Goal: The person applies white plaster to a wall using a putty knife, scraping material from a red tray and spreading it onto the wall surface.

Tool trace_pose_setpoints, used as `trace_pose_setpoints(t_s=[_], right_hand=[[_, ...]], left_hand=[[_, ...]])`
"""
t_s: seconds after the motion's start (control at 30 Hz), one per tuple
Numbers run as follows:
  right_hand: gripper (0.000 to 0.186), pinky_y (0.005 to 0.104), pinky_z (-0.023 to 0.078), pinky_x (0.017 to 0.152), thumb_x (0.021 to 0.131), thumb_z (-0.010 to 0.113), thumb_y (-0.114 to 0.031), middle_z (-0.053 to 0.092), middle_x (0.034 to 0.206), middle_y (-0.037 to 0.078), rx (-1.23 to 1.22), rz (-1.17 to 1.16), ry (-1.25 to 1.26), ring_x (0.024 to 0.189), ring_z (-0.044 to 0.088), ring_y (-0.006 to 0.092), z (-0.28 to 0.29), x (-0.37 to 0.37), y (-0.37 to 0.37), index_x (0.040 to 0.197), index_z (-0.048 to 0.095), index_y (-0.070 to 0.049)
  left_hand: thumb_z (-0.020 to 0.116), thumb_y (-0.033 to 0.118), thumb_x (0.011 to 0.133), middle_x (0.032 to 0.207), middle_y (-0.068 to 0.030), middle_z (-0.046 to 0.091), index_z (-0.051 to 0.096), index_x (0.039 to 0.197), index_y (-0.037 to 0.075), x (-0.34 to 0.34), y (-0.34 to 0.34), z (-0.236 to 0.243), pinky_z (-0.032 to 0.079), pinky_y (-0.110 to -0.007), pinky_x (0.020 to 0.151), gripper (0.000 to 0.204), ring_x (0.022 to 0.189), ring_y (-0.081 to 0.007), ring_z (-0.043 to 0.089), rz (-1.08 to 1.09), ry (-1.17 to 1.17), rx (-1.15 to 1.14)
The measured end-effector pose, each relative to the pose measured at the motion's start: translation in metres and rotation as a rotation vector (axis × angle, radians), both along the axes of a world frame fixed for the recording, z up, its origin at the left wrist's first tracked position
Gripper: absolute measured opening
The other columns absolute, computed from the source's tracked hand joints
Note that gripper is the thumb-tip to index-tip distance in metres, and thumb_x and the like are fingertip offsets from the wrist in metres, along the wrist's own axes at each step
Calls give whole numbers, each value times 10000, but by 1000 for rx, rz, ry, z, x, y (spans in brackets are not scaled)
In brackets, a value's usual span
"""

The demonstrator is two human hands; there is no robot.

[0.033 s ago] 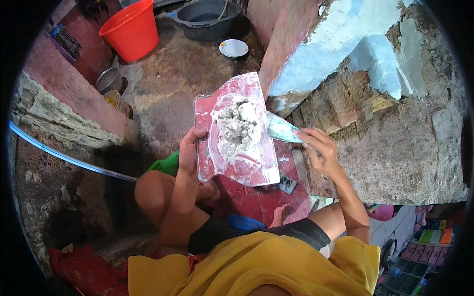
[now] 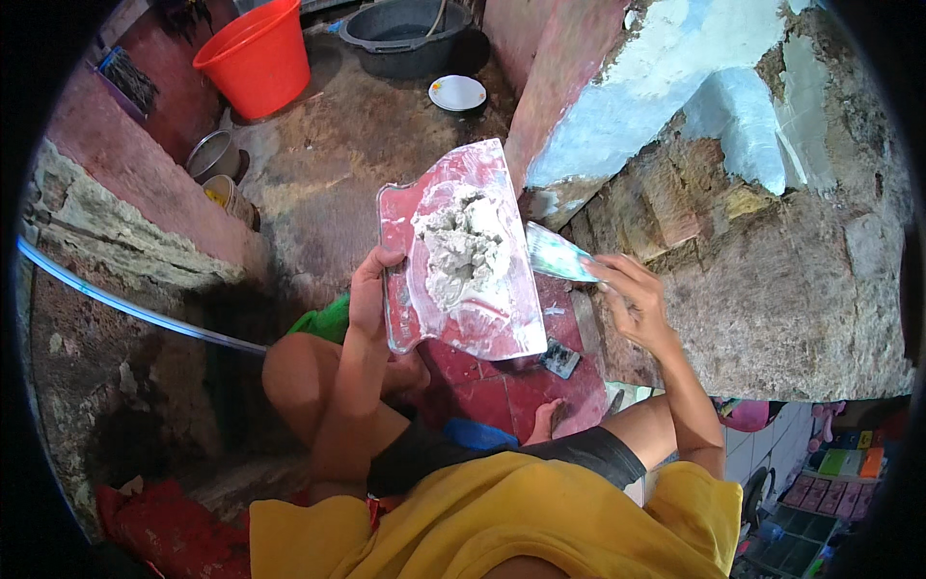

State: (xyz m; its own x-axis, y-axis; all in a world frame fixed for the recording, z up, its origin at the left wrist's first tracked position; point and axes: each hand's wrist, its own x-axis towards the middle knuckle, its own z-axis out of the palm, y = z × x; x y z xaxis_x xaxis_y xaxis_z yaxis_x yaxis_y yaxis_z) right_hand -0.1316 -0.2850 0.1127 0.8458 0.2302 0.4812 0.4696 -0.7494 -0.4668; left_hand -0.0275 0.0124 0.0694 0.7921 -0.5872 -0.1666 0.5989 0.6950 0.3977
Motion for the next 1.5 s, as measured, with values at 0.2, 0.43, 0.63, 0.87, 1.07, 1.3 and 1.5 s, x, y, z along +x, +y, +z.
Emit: trace_pose_setpoints(t_s=[0.2, 0.43, 0.63, 0.87, 1.07, 1.3, 1.5], right_hand=[[277, 336, 498, 710, 833, 530, 0, 655, 914, 151, 71, -168, 280, 786, 644, 267, 28, -33, -19, 1078, 650, -45], [270, 224, 411, 432, 950, 474, -159, 612, 674, 53, 441, -111, 1031, 476, 527, 82, 47, -22, -8, 1211, 476, -89], [240, 228, 405, 410, 953, 463, -149, 577, 645, 37, 545, -146, 1134, 470, 516, 89, 18, -26, 4, 1188, 457, -100], [219, 236, 394, 393, 965, 442, -151, 590, 670, 52, 682, -121, 1096, 475, 511, 97, -20, -26, 32, 1181, 425, -127], [231, 238, 394, 385, 963, 449, -161, 588, 649, 47, 716, -149, 1061, 472, 516, 101, -36, -23, 38, 1193, 429, -143], [230, 228, 388, 371, 958, 462, -159, 570, 631, 35, 804, -164, 1117, 470, 517, 95, -42, -19, 41, 1186, 435, -146], [211, 214, 378, 371, 964, 457, -165, 561, 639, 26, 755, -189, 994, 449, 496, 71, -51, -17, 48, 1170, 452, -123]], left_hand=[[458, 197, 803, 1034, -160, 623, 534, 1124, -29, 6, -1, -18, 504, -401, 850, 400, 906, -271, 630, -16, -38, 216], [454, 242, 815, 1057, -141, 616, 513, 1166, -16, 2, -20, -30, 496, -411, 852, 439, 925, -270, 620, -12, 35, 274], [420, 287, 865, 1116, -142, 605, 515, 1168, -27, -9, -36, -31, 454, -407, 920, 447, 1007, -261, 591, -4, 62, 261], [388, 234, 892, 1101, -142, 604, 530, 1112, -52, -22, -44, -56, 438, -375, 924, 388, 995, -228, 585, 46, -50, 241], [384, 185, 892, 992, -126, 622, 549, 1023, -51, -19, -44, -82, 460, -342, 850, 317, 919, -206, 595, 99, -63, 255], [399, 190, 885, 1051, -150, 596, 527, 1075, -49, -17, -34, -92, 461, -389, 876, 331, 972, -260, 578, 22, -121, 330], [423, 198, 873, 1025, -139, 600, 529, 1073, -57, -15, -36, -98, 466, -384, 852, 341, 934, -247, 587, -109, -157, 274]])
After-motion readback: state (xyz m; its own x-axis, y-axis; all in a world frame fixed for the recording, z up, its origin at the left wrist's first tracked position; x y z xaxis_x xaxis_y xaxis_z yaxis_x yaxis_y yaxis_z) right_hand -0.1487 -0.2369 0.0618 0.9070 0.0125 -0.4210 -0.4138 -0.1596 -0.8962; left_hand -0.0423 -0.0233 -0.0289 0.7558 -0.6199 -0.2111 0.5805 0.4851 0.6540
